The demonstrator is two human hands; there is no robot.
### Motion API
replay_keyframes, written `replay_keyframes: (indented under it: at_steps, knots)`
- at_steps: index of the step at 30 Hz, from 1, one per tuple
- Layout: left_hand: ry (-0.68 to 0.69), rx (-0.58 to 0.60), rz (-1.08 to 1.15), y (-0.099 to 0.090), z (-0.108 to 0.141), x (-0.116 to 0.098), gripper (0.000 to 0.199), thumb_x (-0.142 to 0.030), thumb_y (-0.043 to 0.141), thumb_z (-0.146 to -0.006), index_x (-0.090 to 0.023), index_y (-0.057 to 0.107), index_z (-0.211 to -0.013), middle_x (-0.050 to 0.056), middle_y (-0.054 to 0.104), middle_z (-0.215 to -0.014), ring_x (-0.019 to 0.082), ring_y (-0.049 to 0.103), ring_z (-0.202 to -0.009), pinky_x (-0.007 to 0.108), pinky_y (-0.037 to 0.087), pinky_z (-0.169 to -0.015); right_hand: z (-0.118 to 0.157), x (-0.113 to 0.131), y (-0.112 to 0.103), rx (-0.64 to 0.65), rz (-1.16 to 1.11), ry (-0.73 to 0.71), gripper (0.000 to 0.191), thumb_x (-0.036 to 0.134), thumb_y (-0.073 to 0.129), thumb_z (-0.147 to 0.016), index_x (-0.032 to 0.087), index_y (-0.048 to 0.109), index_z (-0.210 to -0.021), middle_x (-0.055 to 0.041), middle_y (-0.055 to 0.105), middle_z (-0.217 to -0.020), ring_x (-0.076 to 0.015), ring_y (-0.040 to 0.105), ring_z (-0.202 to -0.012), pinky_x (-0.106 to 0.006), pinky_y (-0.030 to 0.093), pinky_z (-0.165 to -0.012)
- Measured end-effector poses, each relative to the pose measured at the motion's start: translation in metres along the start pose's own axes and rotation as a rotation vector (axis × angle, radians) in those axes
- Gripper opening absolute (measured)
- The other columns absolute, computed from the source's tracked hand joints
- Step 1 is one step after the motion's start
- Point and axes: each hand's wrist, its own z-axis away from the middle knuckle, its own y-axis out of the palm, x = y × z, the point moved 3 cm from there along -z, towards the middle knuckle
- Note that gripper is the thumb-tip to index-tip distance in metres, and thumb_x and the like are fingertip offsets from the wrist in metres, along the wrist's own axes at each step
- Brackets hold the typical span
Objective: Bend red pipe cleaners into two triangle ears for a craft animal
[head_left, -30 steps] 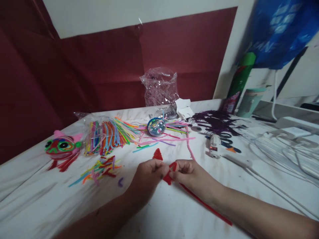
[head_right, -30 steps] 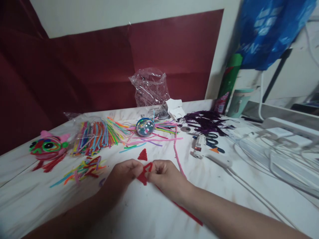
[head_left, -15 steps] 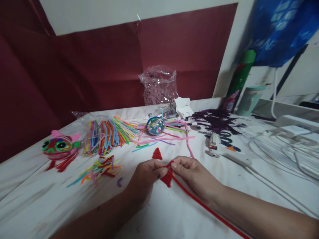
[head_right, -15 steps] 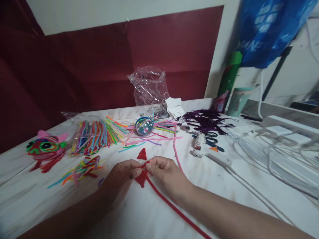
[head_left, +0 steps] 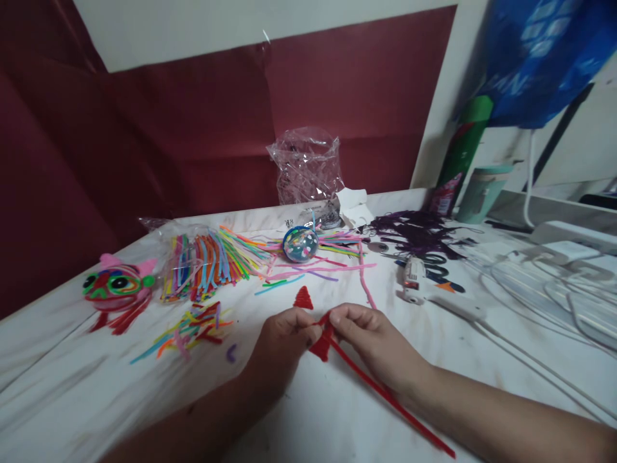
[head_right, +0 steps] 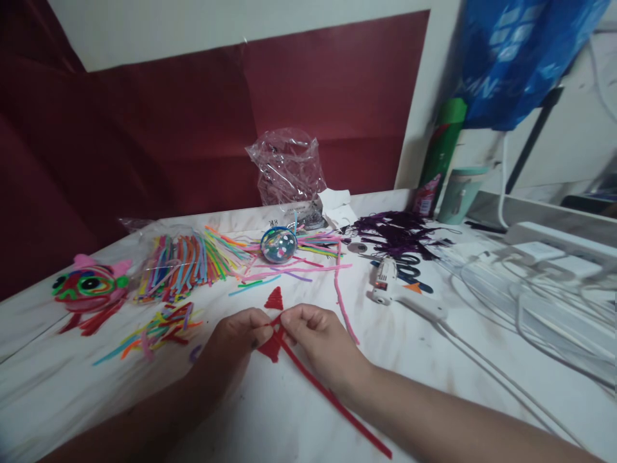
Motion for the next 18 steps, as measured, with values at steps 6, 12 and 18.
replay_keyframes:
  at_steps: [6, 12, 18]
  knots:
    - [-0.034, -0.115, 0.02, -0.0076, -0.0033, 0.0, 0.016, -0.023, 0.055, -0.071, -0.014, 0.054, -0.058, 0.0, 0.059, -0.055, 0.013, 0.051, -0.055, 0.026, 0.038, -0.06, -0.0042, -0.0027, -0.0013, 0.083, 0.001, 0.071, 0.041, 0.053, 0.052, -0.077, 0.015, 0.056, -0.063, 0.0015, 0.054, -0.059, -0.0096, 0.044, -0.054, -0.022, 0.034, -0.056]
    - [-0.047, -0.087, 0.046, -0.0063, -0.0045, 0.0067, 0.015, -0.024, 0.059, -0.07, -0.014, 0.054, -0.06, -0.001, 0.057, -0.052, 0.011, 0.049, -0.052, 0.025, 0.037, -0.056, -0.0021, -0.0046, -0.0015, 0.132, 0.144, 0.064, 0.028, 0.041, 0.064, -0.07, 0.015, 0.059, -0.061, 0.0024, 0.055, -0.058, -0.0086, 0.043, -0.053, -0.021, 0.032, -0.055]
    - [-0.061, -0.044, 0.246, 0.0014, -0.0042, 0.0013, 0.033, -0.041, 0.053, -0.076, -0.012, 0.059, -0.062, 0.004, 0.06, -0.056, 0.016, 0.053, -0.057, 0.03, 0.04, -0.062, -0.0028, -0.0036, -0.0016, 0.055, 0.087, 0.095, 0.017, 0.027, 0.064, -0.065, 0.015, 0.058, -0.055, 0.0027, 0.055, -0.053, -0.0075, 0.04, -0.049, -0.02, 0.029, -0.05]
